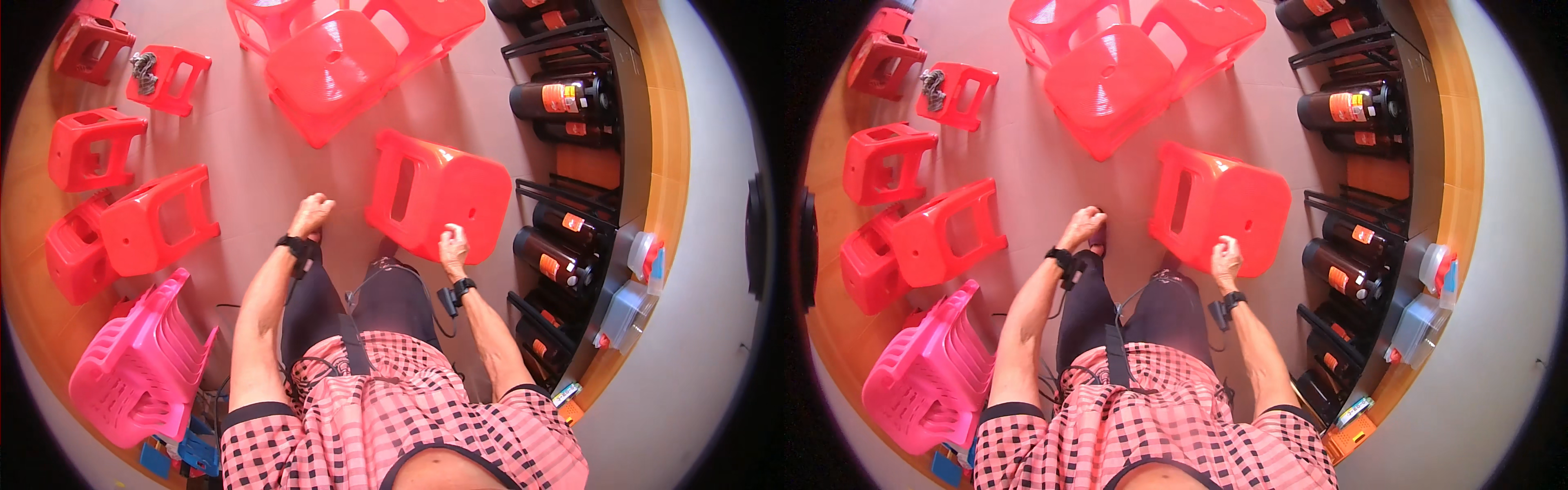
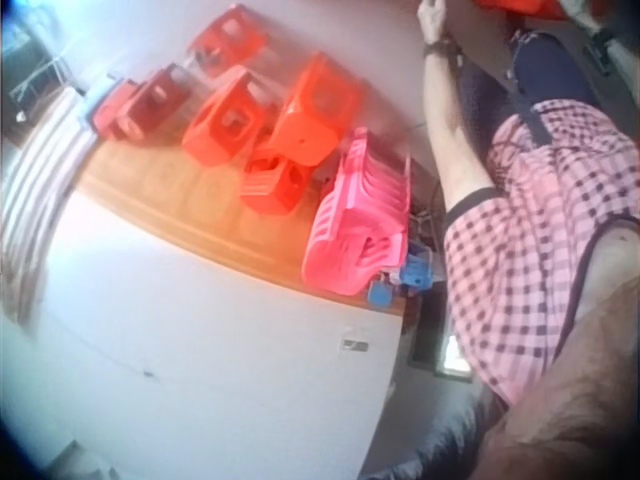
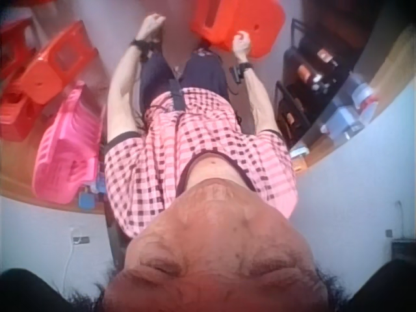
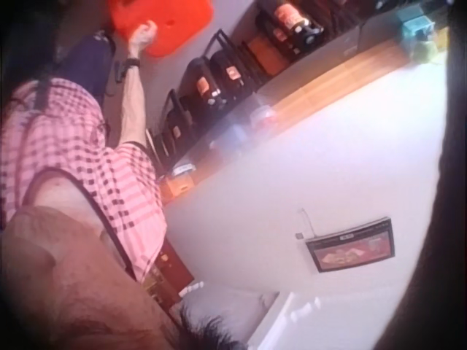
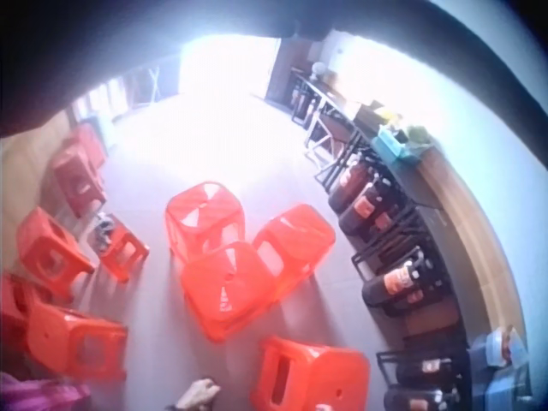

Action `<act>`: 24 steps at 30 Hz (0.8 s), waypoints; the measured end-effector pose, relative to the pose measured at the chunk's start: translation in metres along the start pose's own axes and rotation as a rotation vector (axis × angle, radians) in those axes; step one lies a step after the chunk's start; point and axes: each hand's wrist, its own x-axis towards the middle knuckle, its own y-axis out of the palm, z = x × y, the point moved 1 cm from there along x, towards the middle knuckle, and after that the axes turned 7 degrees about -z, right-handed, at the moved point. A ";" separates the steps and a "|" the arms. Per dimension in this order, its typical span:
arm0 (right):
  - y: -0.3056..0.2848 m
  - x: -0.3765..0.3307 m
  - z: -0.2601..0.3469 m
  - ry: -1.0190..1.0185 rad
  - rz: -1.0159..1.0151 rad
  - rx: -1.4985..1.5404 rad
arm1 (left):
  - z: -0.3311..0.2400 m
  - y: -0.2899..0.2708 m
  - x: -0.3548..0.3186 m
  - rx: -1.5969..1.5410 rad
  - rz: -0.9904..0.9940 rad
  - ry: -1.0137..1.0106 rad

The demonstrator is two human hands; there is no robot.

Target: The person moves plastic stools across the floor and then wipes the top and interior of a stool with a cloth.

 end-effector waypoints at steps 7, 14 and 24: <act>0.066 -0.057 0.087 0.170 0.718 0.145 | 0.075 -0.101 0.001 0.175 -0.223 -0.063; 0.102 -0.033 0.112 0.313 0.782 0.279 | 0.089 -0.135 0.013 0.137 -0.286 -0.139; 0.130 0.039 0.196 0.391 0.721 0.609 | -0.030 -0.212 0.156 0.161 -0.437 0.180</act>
